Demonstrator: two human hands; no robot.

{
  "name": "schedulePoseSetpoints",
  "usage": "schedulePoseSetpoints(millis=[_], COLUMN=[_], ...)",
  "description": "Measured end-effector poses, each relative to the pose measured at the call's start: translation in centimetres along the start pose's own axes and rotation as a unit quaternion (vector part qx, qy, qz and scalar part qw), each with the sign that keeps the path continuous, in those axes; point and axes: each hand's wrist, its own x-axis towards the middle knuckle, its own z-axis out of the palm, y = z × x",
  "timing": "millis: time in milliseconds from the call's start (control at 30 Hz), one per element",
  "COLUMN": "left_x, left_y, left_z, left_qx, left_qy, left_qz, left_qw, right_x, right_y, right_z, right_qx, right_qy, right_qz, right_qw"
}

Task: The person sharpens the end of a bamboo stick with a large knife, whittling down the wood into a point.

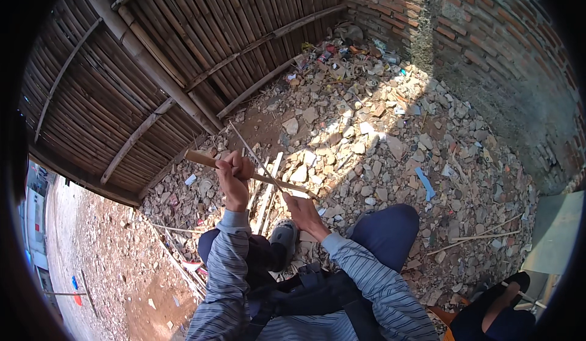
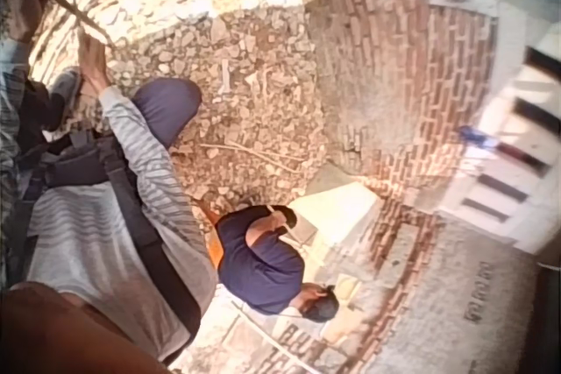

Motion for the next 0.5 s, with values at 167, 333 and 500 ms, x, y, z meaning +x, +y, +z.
schedulePoseSetpoints(millis=[167,333,500], left_x=[0.1,0.0,0.2], left_y=[0.5,0.0,0.3], left_z=[-0.1,0.2,0.1], left_qx=[-0.001,0.024,0.013], left_qy=[0.018,0.004,0.026], left_qz=[-0.013,-0.015,-0.003], left_qw=[1.000,1.000,1.000], right_x=[-0.4,-0.8,-0.4], right_y=[-1.0,-3.6,-0.6], right_z=[-0.1,0.0,-0.3], right_qx=[-0.009,0.008,0.004], right_qy=[0.000,0.014,-0.001], right_qz=[0.050,-0.012,0.049], right_qw=[0.999,1.000,0.999])
